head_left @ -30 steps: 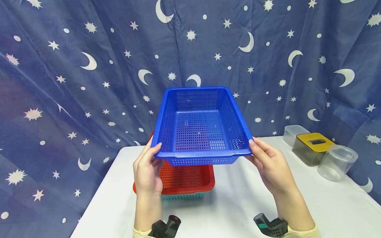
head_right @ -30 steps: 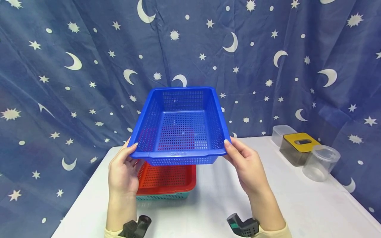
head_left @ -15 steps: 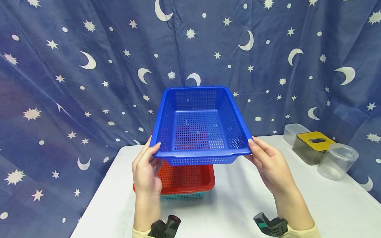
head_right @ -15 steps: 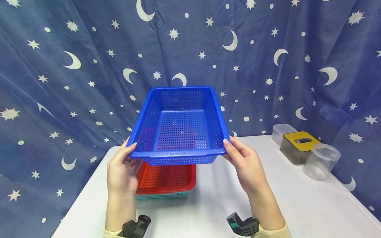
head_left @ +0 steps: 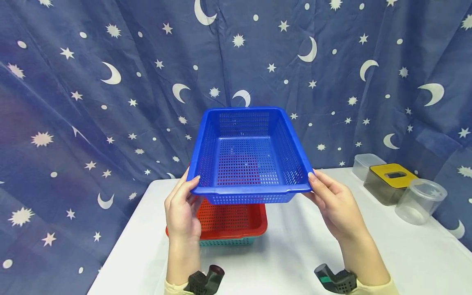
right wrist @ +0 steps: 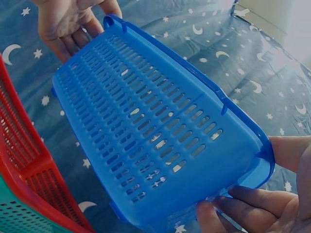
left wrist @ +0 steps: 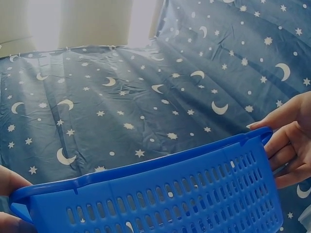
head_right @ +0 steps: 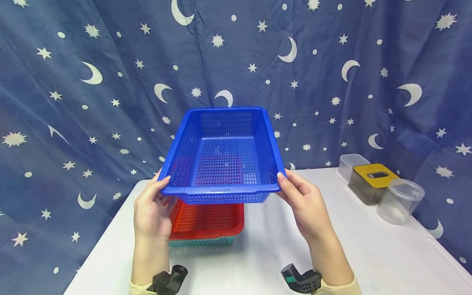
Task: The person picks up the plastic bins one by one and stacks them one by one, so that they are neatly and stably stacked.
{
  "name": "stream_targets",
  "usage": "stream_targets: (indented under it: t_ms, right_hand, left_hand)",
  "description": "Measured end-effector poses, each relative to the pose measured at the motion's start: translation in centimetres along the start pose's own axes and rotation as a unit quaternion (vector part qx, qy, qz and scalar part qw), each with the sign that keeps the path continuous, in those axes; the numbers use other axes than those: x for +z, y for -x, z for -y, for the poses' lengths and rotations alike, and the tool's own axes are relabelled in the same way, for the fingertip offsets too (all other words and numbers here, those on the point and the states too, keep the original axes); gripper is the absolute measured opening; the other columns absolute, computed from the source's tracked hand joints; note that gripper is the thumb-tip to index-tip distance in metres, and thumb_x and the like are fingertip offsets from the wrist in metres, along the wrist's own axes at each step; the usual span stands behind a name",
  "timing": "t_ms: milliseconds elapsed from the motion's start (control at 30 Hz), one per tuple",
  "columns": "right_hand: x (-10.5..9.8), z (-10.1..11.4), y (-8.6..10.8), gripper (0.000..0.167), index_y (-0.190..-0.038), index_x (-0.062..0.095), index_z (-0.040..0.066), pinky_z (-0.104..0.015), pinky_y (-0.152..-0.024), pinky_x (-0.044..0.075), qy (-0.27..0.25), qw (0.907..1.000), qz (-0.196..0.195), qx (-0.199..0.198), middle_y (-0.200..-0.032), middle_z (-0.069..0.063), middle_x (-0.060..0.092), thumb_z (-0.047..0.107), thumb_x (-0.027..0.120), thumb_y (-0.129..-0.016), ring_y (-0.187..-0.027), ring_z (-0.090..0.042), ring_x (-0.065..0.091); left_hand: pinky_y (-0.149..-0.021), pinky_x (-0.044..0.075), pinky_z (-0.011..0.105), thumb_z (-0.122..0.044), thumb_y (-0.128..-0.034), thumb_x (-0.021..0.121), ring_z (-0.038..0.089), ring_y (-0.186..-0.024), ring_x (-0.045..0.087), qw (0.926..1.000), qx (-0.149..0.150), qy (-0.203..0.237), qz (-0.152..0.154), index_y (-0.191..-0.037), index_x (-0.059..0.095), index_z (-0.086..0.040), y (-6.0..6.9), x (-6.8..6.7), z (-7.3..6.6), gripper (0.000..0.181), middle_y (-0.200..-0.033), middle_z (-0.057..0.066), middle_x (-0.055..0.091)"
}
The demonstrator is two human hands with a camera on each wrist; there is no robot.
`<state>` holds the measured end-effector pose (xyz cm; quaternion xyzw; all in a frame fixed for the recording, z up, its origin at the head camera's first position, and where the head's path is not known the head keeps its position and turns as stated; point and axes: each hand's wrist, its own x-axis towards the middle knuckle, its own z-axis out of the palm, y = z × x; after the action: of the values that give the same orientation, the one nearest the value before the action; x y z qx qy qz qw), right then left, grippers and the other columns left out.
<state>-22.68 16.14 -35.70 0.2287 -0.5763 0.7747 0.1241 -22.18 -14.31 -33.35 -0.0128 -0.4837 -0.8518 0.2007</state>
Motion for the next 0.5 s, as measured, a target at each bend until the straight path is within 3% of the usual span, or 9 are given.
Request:
stream_targets:
  t_ms: [500]
  right_hand:
    - [0.17, -0.31, 0.06, 0.040, -0.136, 0.049, -0.022, -0.034, -0.098, 0.052, 0.009, 0.9999, -0.002, 0.006, -0.120, -0.020, 0.069, 0.005, 0.053, -0.107, -0.105, -0.020, 0.071]
  left_hand:
    - [-0.097, 0.047, 0.038, -0.005, -0.0953, 0.057, 0.032, -0.110, 0.070, 0.9999, -0.007, -0.008, -0.010, -0.138, 0.065, -0.006, 0.01, -0.11, -0.19, 0.043, -0.133, 0.016, 0.066]
